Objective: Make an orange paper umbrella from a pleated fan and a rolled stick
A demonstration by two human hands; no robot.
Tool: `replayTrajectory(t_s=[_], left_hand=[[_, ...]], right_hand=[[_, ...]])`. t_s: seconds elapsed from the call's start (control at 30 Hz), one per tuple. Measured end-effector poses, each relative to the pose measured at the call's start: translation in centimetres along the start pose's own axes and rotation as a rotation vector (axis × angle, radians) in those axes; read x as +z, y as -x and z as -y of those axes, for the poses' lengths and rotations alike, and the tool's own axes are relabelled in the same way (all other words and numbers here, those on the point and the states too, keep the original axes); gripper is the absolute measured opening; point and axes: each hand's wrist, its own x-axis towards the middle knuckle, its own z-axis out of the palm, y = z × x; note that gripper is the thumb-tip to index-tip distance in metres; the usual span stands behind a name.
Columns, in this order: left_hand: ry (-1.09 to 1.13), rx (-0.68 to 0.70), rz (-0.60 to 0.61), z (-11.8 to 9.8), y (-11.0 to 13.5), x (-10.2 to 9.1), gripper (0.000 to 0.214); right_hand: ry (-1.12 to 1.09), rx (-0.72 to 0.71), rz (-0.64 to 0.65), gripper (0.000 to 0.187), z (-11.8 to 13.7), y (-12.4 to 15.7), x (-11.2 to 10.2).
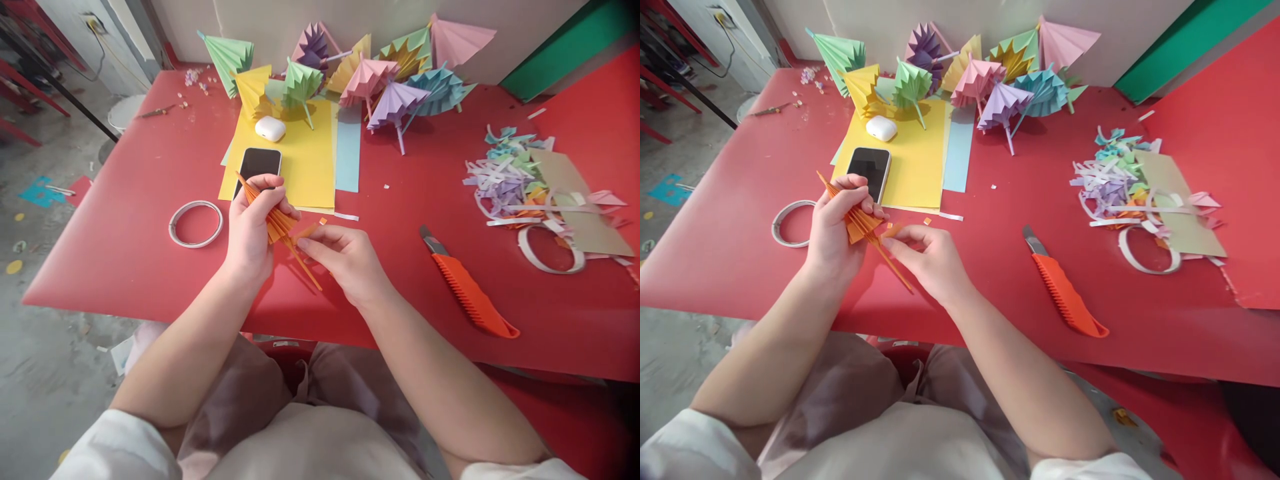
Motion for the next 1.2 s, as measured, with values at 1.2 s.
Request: replayTrajectory(t_s=[1.2], left_hand=[[-0.033, 0.011, -0.047, 0.14, 0.3, 0.24, 0.01]], right_hand=[[0.045, 0.005, 0.083, 0.02, 0.13, -0.05, 0.0]])
